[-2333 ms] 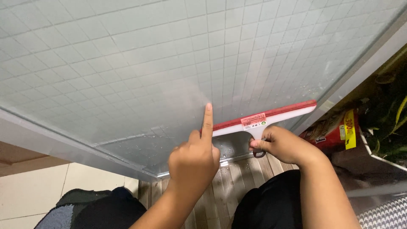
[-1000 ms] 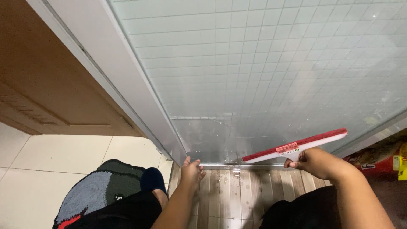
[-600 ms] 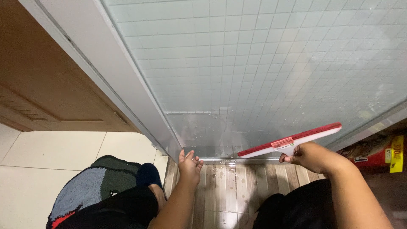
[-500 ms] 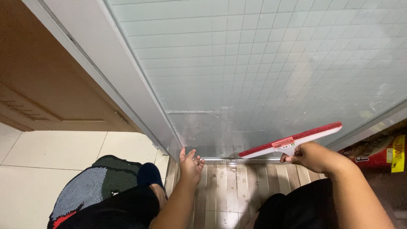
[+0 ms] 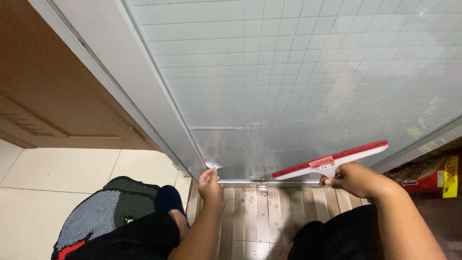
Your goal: Cleaning a glass door surface with a spray bottle and squeegee before applying and smoothing out a frosted vinyl wrap.
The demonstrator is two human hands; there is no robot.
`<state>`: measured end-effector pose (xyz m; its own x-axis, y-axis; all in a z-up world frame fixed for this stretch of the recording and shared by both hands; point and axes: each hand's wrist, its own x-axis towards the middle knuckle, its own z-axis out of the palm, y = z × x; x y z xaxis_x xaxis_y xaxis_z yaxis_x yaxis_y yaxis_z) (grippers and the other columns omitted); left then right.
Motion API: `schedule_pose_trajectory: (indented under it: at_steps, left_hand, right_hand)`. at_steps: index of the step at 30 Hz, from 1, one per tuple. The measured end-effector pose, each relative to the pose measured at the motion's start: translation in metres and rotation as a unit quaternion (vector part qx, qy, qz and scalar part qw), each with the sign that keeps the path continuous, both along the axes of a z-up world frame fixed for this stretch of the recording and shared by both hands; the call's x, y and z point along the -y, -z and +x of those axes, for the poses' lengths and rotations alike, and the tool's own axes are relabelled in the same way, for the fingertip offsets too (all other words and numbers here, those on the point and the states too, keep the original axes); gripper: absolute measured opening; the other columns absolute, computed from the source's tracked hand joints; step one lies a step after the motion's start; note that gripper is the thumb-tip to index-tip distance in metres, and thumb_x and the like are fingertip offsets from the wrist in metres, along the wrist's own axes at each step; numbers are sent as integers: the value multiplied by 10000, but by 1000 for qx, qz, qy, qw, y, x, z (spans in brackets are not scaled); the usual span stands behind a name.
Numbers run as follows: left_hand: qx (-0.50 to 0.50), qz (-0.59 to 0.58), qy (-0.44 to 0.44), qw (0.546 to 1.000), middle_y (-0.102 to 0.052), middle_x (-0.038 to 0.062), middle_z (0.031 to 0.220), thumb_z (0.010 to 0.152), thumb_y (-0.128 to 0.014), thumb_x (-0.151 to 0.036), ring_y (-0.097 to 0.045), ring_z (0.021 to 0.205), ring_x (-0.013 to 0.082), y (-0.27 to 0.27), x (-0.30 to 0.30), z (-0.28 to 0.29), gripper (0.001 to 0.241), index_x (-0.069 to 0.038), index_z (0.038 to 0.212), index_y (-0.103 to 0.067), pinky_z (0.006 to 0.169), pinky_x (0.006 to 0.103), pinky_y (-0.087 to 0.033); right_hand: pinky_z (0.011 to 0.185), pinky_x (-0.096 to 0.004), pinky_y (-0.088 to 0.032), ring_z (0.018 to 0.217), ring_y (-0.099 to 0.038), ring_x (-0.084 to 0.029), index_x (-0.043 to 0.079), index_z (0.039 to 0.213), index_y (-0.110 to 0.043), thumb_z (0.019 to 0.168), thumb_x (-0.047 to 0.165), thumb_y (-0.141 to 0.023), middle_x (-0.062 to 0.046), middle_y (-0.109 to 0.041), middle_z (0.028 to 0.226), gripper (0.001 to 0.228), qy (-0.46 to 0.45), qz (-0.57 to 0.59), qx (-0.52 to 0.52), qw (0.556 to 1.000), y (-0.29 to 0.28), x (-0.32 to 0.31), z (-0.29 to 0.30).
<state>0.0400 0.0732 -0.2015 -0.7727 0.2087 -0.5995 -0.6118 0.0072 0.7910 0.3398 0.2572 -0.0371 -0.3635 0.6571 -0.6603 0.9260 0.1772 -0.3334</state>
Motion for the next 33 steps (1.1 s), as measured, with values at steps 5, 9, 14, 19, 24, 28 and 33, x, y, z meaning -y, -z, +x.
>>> schedule_pose_trajectory:
  at_steps: [5, 9, 14, 19, 24, 28, 33]
  left_hand:
    - [-17, 0, -11, 1000, -726, 99, 1231, 856, -809, -237, -603, 770, 146, 17, -8, -1, 455, -78, 1207, -569, 659, 261, -488]
    - [6, 63, -61, 996, -647, 241, 1327, 794, -812, -180, -634, 1222, 248, 11, -13, 6, 711, -32, 1351, -395, 1063, 356, -523]
    - [9, 128, -78, 989, -467, 348, 1375, 884, -644, 67, -667, 1119, 423, 4, -9, 12, 595, 12, 1399, -349, 1030, 455, -571]
    - [58, 89, -47, 993, -539, 367, 1302, 887, -570, 62, -645, 1160, 481, -43, 6, 35, 626, 27, 1470, -347, 983, 475, -589]
    - [131, 131, 4, 983, -480, 259, 1227, 910, -491, 62, -622, 1079, 435, -90, 12, 70, 271, 77, 1165, -399, 1029, 577, -541]
    - [147, 150, 55, 976, -434, 300, 1315, 905, -466, 138, -577, 987, 379, -169, 16, 97, 348, 96, 1224, -332, 1093, 582, -504]
    - [200, 201, 176, 943, -619, 138, 855, 877, -582, -33, -668, 847, 224, -182, 16, 86, 131, -69, 824, -468, 961, 555, -575]
  right_hand:
    - [904, -229, -489, 1002, -715, -107, 190, 1062, -859, 939, 459, -670, 31, -843, 1055, 350, -27, 30, 36, 999, 7, -6, 4]
    - [775, -263, -450, 840, -622, -161, 105, 880, -752, 906, 548, -722, -27, -743, 888, 445, -18, 43, 56, 997, -7, 2, 3]
    - [907, -222, -487, 1009, -702, -84, 239, 1039, -854, 941, 370, -707, 88, -828, 1057, 220, -18, 5, -4, 1000, 10, -2, 11]
    - [908, -181, -472, 962, -711, -29, 230, 961, -853, 955, 220, -708, 142, -846, 992, 145, -31, -7, -58, 998, 5, -1, 22]
    - [971, -215, -489, 1002, -731, -57, 136, 1034, -887, 932, 184, -736, 75, -870, 1025, 189, 64, 24, -202, 977, 6, -11, 45]
    - [986, -260, -469, 1090, -723, -109, 221, 1111, -856, 1005, 298, -599, 25, -830, 1062, 288, 129, 69, -202, 968, -28, -5, 47]
    - [987, -282, -498, 1163, -708, -104, 34, 1050, -803, 1004, 213, -585, 45, -816, 1252, 286, 190, 99, -307, 927, -45, 6, 47]
